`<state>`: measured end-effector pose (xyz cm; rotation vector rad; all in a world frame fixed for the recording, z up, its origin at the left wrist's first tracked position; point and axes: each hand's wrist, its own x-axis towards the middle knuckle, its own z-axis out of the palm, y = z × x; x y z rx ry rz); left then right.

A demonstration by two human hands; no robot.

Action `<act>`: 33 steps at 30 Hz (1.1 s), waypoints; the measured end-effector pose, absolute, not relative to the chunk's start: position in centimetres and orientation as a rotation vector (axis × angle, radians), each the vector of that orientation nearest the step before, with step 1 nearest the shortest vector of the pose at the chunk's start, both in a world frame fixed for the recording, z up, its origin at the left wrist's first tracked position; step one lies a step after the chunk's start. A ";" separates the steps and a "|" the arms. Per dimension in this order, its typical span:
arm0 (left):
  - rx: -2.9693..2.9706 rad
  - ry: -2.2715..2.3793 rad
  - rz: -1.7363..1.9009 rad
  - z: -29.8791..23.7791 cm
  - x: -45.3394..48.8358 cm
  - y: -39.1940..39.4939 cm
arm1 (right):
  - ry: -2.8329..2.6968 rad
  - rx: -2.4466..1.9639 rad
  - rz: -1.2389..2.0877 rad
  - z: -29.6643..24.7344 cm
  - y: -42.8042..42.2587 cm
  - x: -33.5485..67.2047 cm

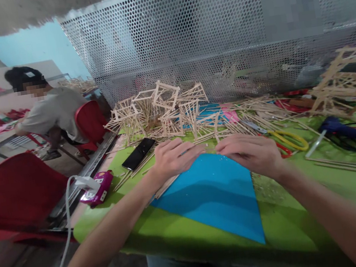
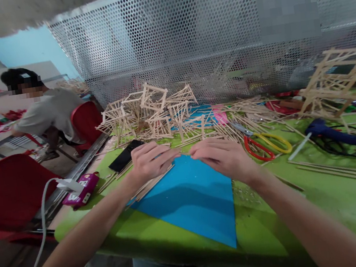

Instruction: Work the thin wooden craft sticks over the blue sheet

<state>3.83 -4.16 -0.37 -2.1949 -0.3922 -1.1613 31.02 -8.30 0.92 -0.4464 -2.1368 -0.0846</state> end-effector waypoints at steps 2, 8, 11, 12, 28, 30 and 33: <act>-2.208 -0.404 -1.146 -0.4 3.9 -4.2 | -2.141 -0.462 -0.047 0.7 -8.2 31.0; -2.246 -0.411 -1.136 0.0 4.2 -4.6 | -1.948 -0.561 0.287 0.4 -8.3 30.5; -2.232 -0.421 -1.138 0.1 4.1 -4.6 | -1.884 -0.553 0.413 0.2 -8.3 30.5; -2.224 -0.426 -1.134 0.1 4.0 -4.6 | -1.885 -0.560 0.419 0.2 -8.2 30.5; -2.157 -0.437 -1.107 -0.8 3.2 -4.0 | -2.007 -0.500 0.133 0.5 -8.6 30.6; -2.142 -0.435 -1.114 -0.8 3.2 -3.9 | -2.039 -0.505 0.102 0.4 -8.6 30.5; -2.158 -0.457 -1.096 -0.8 3.1 -3.9 | -2.034 -0.537 0.119 0.6 -8.7 30.3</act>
